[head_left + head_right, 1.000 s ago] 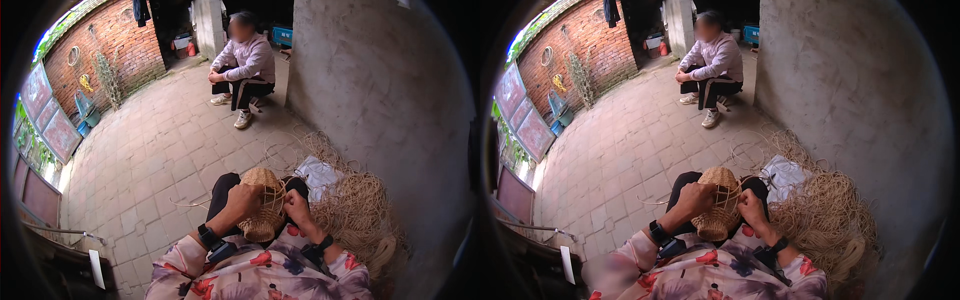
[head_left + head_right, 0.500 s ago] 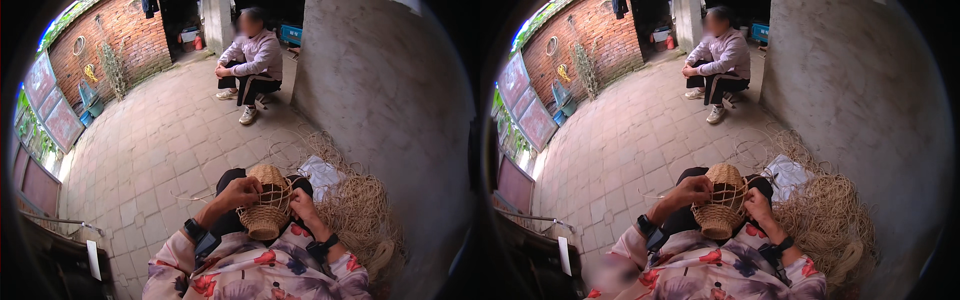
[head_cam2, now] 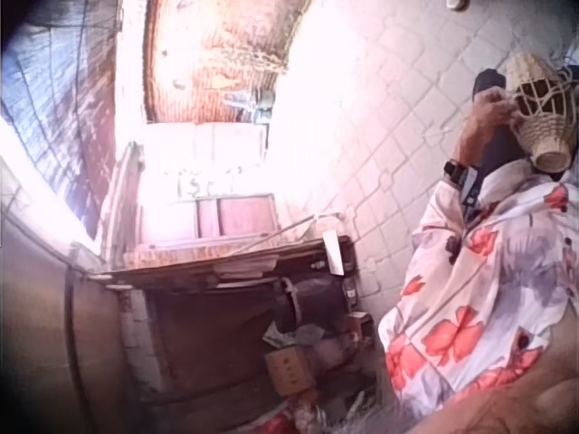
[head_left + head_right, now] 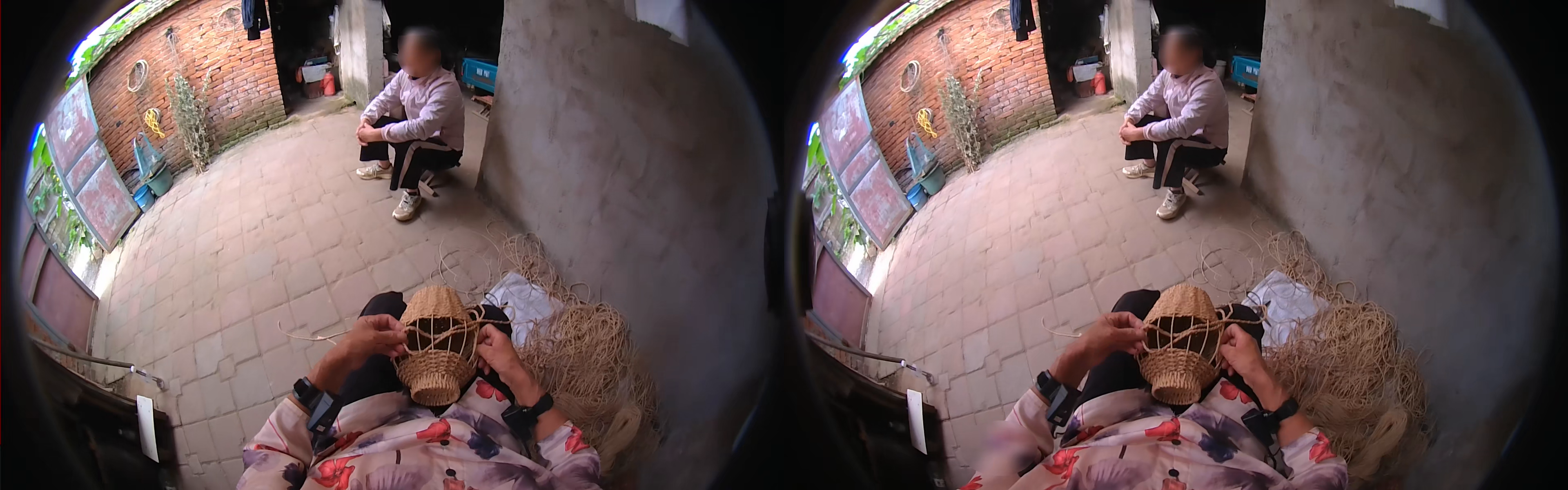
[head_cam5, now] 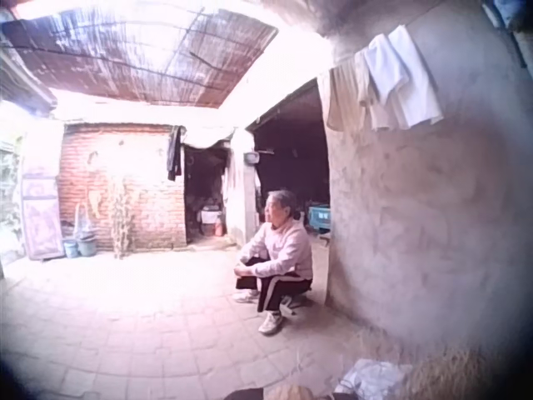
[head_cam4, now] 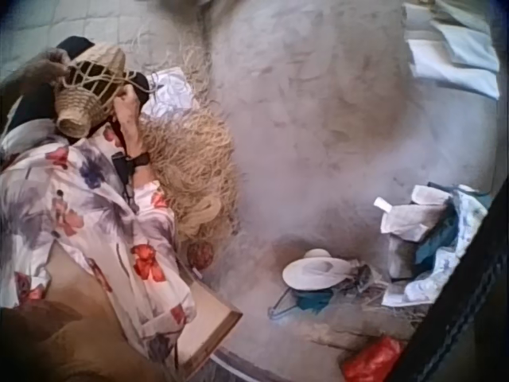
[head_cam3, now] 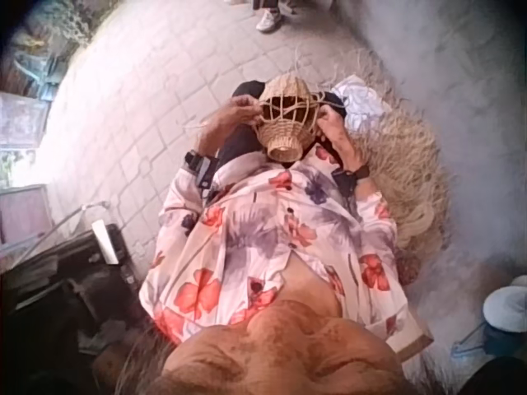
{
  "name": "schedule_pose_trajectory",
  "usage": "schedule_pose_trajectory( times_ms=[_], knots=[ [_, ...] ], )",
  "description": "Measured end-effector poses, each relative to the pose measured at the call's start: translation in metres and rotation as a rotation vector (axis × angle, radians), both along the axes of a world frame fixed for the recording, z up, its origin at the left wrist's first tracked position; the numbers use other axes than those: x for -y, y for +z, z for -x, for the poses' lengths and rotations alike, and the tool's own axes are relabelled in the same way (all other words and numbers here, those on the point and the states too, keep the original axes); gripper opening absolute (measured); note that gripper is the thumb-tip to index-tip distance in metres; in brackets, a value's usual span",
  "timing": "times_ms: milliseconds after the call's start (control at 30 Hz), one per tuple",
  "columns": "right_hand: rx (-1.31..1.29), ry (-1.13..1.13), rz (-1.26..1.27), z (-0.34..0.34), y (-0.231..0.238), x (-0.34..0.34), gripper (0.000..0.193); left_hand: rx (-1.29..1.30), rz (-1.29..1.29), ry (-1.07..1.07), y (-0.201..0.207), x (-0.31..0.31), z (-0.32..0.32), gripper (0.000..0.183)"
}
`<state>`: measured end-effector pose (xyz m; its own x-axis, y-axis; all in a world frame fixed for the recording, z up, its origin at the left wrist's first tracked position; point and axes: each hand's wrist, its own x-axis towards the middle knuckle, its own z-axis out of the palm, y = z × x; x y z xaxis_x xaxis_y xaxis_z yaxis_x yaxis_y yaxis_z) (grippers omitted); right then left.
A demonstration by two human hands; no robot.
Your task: The recorder is weaving a small basket using thin flexible strips of reed or bamboo.
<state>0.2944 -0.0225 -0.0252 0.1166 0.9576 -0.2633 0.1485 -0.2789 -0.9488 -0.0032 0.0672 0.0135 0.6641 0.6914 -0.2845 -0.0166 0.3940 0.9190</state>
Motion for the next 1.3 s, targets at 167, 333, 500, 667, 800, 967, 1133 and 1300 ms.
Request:
schedule_pose_trajectory(
  times_ms=[167, 333, 500, 667, 800, 967, 1133, 1300],
  knots=[
    [0.081, 0.020, 0.024, 0.002, -0.001, 0.004, 0.007, 0.091, 0.120, 0.121, -0.019, 0.013, -0.010, 0.011],
    [0.074, 0.019, 0.036, 0.000, -0.003, 0.005, 0.006, -0.046, -0.113, 0.184, -0.022, 0.027, -0.019, 0.008],
    [0.115, -0.026, 0.041, 0.009, 0.006, 0.007, 0.007, -0.556, -0.833, 0.251, -0.021, 0.035, -0.031, 0.020],
    [0.003, -0.155, 0.035, 0.005, -0.003, 0.004, 0.009, -0.247, -0.583, 0.217, -0.017, 0.023, -0.025, 0.029],
    [-0.165, -0.222, 0.003, -0.001, -0.002, 0.004, 0.009, -0.144, -0.230, 0.260, -0.011, 0.025, 0.002, 0.035],
    [-0.210, -0.258, -0.014, -0.001, -0.006, 0.007, 0.009, -0.109, -0.208, 0.120, -0.026, 0.055, -0.002, 0.026],
    [-0.246, -0.300, -0.016, -0.002, -0.008, 0.010, 0.008, -0.342, -0.679, 0.226, -0.018, 0.067, -0.014, 0.012],
    [-0.247, -0.301, -0.027, 0.003, -0.007, 0.007, 0.009, -0.496, -1.058, 0.203, -0.024, 0.066, -0.008, 0.012]
  ],
)
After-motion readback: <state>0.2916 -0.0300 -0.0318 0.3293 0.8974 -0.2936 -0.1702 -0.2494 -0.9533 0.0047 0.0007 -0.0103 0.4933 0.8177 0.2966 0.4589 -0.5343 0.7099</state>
